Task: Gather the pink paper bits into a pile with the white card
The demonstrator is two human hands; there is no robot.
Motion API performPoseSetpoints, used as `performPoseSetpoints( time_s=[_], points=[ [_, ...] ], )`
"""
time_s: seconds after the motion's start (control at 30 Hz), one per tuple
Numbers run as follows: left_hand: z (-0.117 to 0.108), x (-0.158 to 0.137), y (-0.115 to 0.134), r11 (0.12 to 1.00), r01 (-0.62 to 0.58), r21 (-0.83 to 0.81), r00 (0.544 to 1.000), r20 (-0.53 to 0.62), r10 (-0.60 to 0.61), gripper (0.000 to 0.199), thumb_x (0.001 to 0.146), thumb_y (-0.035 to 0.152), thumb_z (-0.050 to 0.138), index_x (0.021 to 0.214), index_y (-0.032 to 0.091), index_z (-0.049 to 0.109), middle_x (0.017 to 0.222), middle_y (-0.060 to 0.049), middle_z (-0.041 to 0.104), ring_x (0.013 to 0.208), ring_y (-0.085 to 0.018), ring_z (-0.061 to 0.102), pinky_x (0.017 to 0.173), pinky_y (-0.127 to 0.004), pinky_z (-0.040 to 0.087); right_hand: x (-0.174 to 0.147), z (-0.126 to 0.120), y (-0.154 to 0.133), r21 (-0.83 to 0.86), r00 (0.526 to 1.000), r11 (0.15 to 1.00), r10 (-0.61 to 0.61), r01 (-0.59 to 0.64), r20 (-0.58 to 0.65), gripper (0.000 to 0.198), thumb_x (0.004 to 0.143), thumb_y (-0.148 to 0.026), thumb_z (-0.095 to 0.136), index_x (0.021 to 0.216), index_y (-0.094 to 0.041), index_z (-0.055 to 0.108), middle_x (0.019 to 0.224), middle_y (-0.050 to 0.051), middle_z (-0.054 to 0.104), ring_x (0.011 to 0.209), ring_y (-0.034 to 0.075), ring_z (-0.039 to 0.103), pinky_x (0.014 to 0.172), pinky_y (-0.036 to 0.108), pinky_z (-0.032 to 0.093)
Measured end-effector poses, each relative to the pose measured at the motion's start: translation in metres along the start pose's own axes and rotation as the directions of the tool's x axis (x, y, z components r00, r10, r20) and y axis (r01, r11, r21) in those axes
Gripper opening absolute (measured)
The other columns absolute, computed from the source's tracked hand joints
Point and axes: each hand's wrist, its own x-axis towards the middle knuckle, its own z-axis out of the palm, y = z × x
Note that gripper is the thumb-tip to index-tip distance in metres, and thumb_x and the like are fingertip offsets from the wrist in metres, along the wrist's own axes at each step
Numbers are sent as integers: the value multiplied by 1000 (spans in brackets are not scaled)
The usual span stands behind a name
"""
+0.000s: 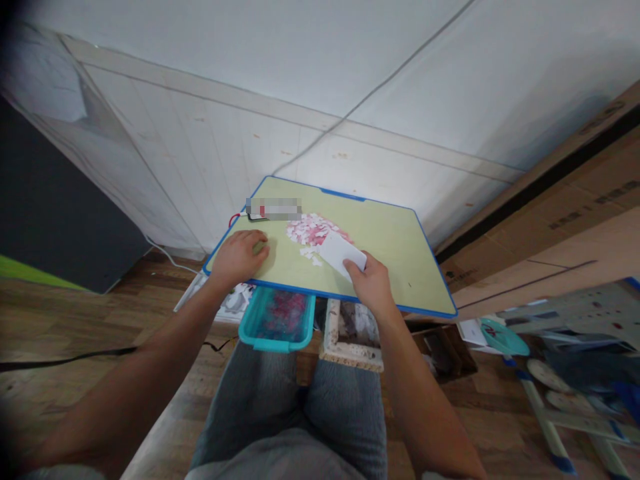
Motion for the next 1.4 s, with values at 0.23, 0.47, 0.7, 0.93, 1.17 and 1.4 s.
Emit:
performPoseSetpoints(
  time_s=[0.23,0.47,0.7,0.93,1.17,1.4],
  points=[
    [-1,0,1,1000,7,8,1000,6,-7,26,93,31,55,113,24,69,120,-10,73,118,-31,62,106,-49,46,7,-2,-10,-22,1000,1000,21,-20,14,34,83,-44,66,101,-17,78,91,7,80,80,26,71,73,35,55],
    [-2,0,0,1000,-9,-5,1000,0,9,26,93,31,54,112,23,69,119,-11,73,118,-31,62,106,-49,46,35,26,-43,-10,997,997,-74,74,15,36,85,-39,65,110,-17,79,107,11,81,93,29,74,83,39,58],
    [-1,1,1,1000,10,4,1000,11,-10,25,93,31,55,112,24,69,118,-11,73,118,-31,62,105,-50,46,33,-8,-15,-176,996,981,90,-87,12,32,77,-40,70,92,-13,79,89,13,80,76,28,72,70,36,55],
    [-1,0,3,1000,13,-3,1000,0,-13,25,93,31,54,112,24,69,119,-11,73,118,-31,62,106,-50,46,22,-17,-6,-43,989,988,145,-147,-41,35,74,-41,70,94,-15,80,90,11,80,78,28,72,68,35,55],
    [-1,0,2,1000,-2,-9,1000,2,2,26,93,31,54,112,23,69,119,-11,73,118,-31,62,106,-49,46,20,-31,26,25,952,952,305,-305,-16,35,67,-41,74,88,-14,79,79,9,78,67,26,70,57,32,51],
    [-1,0,2,1000,7,-5,1000,2,-7,26,94,32,54,112,23,69,119,-11,72,118,-32,62,106,-50,46,18,-43,33,377,909,838,417,-395,27,34,66,-35,75,94,-15,75,79,9,77,58,24,67,49,33,51]
  ],
)
